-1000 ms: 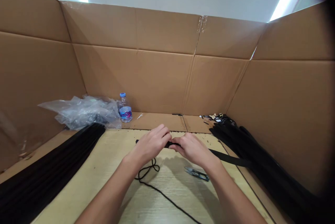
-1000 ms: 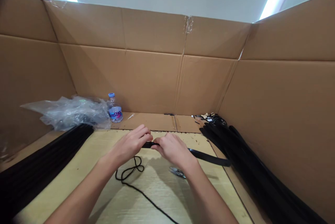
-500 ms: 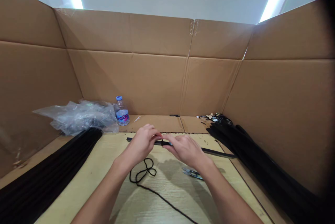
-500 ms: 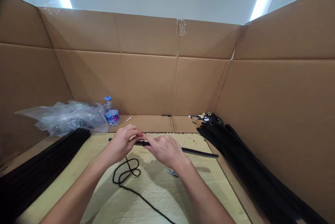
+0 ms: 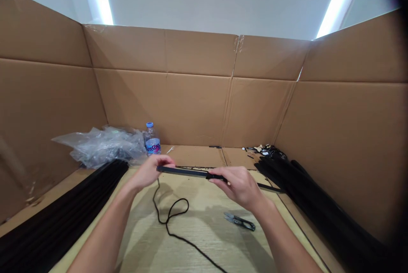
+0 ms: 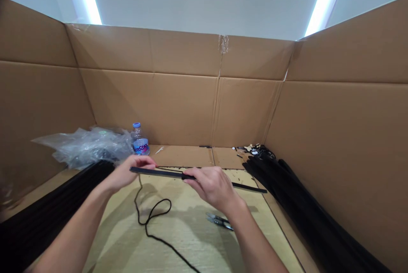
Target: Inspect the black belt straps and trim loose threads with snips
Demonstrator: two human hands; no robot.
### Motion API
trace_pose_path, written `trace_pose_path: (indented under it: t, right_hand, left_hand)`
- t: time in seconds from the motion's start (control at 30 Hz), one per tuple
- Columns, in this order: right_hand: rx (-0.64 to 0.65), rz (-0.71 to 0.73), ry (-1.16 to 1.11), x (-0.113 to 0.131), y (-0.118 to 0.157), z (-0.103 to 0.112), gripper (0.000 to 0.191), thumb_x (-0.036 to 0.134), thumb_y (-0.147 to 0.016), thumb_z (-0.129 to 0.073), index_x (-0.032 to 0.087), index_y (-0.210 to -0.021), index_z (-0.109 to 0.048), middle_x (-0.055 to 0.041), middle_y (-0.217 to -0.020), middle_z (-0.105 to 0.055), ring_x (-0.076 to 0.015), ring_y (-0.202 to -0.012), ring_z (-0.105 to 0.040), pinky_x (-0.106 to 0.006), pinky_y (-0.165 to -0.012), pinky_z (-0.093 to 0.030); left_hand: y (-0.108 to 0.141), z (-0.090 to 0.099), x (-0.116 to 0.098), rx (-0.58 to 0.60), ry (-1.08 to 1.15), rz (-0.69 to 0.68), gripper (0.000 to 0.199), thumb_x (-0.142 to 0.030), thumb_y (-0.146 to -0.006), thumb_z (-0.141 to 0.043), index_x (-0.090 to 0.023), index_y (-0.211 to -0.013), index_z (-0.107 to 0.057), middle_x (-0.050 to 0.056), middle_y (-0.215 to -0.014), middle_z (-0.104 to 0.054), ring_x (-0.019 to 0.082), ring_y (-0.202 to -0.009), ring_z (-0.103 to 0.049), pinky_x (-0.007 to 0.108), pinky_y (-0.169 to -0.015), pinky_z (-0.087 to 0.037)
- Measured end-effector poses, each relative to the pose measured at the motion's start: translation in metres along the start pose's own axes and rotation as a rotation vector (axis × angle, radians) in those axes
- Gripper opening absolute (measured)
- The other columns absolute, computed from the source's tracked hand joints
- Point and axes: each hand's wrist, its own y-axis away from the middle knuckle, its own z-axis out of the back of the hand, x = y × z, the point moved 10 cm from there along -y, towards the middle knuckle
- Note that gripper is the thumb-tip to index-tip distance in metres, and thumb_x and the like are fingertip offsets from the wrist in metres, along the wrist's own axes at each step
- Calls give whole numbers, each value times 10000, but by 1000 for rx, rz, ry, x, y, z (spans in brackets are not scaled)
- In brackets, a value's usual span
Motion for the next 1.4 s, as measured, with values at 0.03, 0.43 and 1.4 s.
trace_pose_path:
  t: [0.03,0.43,1.4]
  right_hand:
    - [-29,20,-24,4,-1,4,169,269,-912,-559,172,-1039,-614,-48,-887,-721,-134,-726,-675,-213,-644,-469]
    - [-126,243,-227,51,-4,35,274,106,-864,-587,163,-1129,-552,-63,-885,-704,-125,-738,-642,-239,-656,-498]
    - [-129,-102,-344,57,-12,43,99,144,-885,-534,164,-982,-538,-42,-756,-631,-131,-647,-576,-253,-592,-464]
  left_hand:
    - [2,-14,-4,73,11,-22,182,-315,-763,-660,-153,-836,-699,32,-812,-682,139,-749,-582,229,-693,-435]
    - [39,-90,-79,337,712,-244,74,-199,-776,-686,-159,-838,-685,47,-876,-603,137,-756,-628,248,-699,-519]
    - [47,-67,-91,-2,774,-349,126,-283,-692,-774,-180,-723,-708,2,-737,-553,60,-640,-521,142,-575,-432]
